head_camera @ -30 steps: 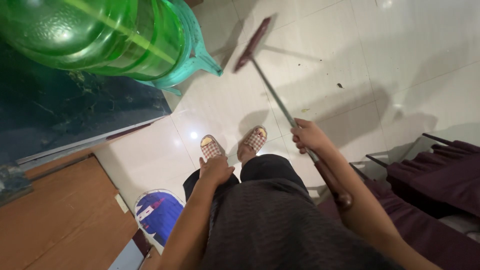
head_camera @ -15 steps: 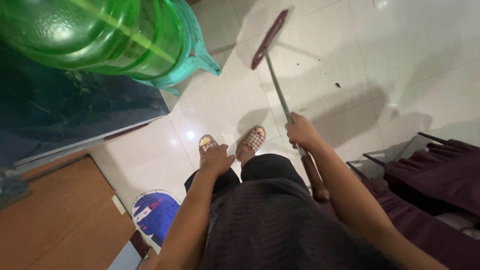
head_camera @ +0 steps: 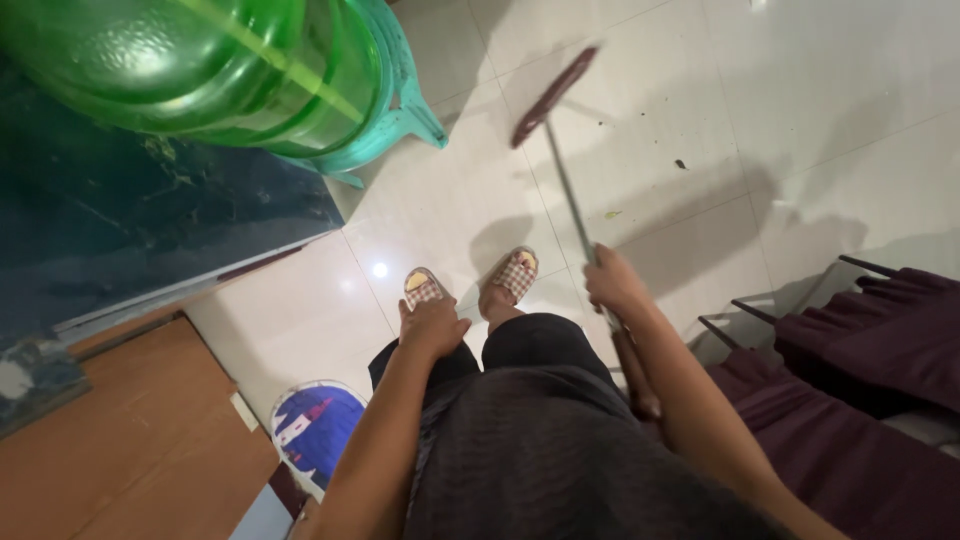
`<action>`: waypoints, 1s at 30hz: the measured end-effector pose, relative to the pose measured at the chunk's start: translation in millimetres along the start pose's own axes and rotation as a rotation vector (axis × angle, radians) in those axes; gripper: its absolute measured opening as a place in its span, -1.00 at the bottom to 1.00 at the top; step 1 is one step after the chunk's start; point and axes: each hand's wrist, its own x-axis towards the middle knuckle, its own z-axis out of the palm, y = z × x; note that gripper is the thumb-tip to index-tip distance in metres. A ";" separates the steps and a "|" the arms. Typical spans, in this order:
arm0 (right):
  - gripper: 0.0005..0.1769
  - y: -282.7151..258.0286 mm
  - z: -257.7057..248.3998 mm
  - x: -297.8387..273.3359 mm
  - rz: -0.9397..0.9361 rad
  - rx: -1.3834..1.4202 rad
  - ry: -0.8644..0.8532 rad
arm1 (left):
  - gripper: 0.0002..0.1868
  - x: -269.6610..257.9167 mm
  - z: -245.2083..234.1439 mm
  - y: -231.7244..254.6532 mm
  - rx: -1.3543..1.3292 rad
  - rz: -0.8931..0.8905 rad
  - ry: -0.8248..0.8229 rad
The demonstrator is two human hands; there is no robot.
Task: The person sweeps the tiled floor using a broom, pushing debris from under a cabinet and around a large water container. The person then pulls out a chair and continues sweeping the floor area near the table.
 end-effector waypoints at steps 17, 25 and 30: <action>-0.71 12.4 55.2 70.2 -0.072 0.180 -0.234 | -0.47 -22.6 -2.1 -68.6 0.060 0.075 0.038; -0.72 18.7 47.1 2.2 -0.157 -0.399 0.072 | -0.51 -33.8 16.7 -107.9 0.045 0.065 -0.008; -0.47 -3.2 93.3 -94.7 0.119 -0.094 -0.206 | -0.46 -41.6 18.3 -120.9 0.057 0.085 0.001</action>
